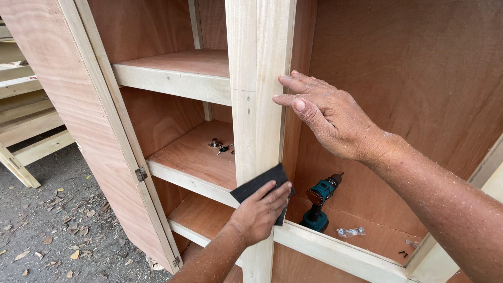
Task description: The person sands a wooden cabinet frame with a sheet of sandpaper, first working along the top rail and front edges, then sanding the interior dividers and shelf edges of the cabinet compartments. They move the sandpaper back and forth across different surfaces of the unfinished furniture.
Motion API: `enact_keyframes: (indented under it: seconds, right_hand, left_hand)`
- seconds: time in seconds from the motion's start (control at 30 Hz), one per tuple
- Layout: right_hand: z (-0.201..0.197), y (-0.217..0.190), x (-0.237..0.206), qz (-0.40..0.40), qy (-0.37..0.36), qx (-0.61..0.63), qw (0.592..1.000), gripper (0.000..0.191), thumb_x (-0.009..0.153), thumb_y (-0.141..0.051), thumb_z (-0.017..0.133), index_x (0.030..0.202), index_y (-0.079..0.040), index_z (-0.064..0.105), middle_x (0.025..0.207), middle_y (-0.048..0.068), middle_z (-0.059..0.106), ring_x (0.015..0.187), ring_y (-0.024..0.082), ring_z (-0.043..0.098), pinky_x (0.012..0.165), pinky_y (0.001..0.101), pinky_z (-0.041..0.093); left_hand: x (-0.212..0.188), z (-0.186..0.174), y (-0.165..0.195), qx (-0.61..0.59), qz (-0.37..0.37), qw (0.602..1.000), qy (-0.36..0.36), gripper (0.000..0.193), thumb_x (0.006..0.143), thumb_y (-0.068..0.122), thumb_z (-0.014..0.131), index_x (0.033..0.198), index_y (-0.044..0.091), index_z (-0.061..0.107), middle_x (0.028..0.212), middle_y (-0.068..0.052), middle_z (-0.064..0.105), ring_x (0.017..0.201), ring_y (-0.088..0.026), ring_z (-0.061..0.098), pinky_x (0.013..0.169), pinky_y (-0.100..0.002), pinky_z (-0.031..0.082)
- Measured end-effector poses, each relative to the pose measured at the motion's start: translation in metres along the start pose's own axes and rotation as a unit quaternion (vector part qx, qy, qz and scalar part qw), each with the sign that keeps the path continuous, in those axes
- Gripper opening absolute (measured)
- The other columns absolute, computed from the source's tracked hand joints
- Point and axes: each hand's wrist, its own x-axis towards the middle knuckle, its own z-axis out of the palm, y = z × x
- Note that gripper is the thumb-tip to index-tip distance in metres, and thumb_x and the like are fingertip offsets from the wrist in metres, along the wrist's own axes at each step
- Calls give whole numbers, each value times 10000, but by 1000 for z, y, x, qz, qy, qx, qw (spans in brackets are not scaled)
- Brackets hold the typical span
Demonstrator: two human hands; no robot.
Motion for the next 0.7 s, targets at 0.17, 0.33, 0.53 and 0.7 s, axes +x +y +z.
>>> enact_keyframes:
  seconds: [0.17,0.33,0.53,0.7]
  right_hand:
    - [-6,-2,4,-34,114,3,993,627,1128,-538,278,1360,-127,691,1662,173,395,1585,349,299,1299,481,277]
    - [-6,-4,4,-32,138,-27,990,616,1134,-515,282,1355,-123,703,1695,198,338,1598,356,255,1306,489,251]
    - [-14,-3,1,-16,126,-36,991,620,1121,-517,281,1326,-125,715,1700,191,314,1599,345,234,1302,495,240]
    - [-13,-3,9,-25,130,-27,991,629,1133,-531,283,1336,-115,710,1702,197,315,1609,340,243,1316,490,251]
  left_hand:
    - [36,-37,-83,39,-164,960,225,623,899,304,579,1513,201,539,1693,-5,320,1590,-196,91,1289,-514,71]
    - [14,-8,-31,-95,-110,973,181,649,912,374,508,1529,174,480,1685,-45,265,1562,-220,75,1253,-537,22]
    - [-10,21,16,-26,39,999,-14,548,990,329,424,1488,116,508,1680,-46,269,1591,-223,36,1273,-459,-4]
    - [28,-19,-61,9,-109,977,184,604,908,278,487,1473,71,538,1646,-79,380,1588,-218,86,1268,-484,34]
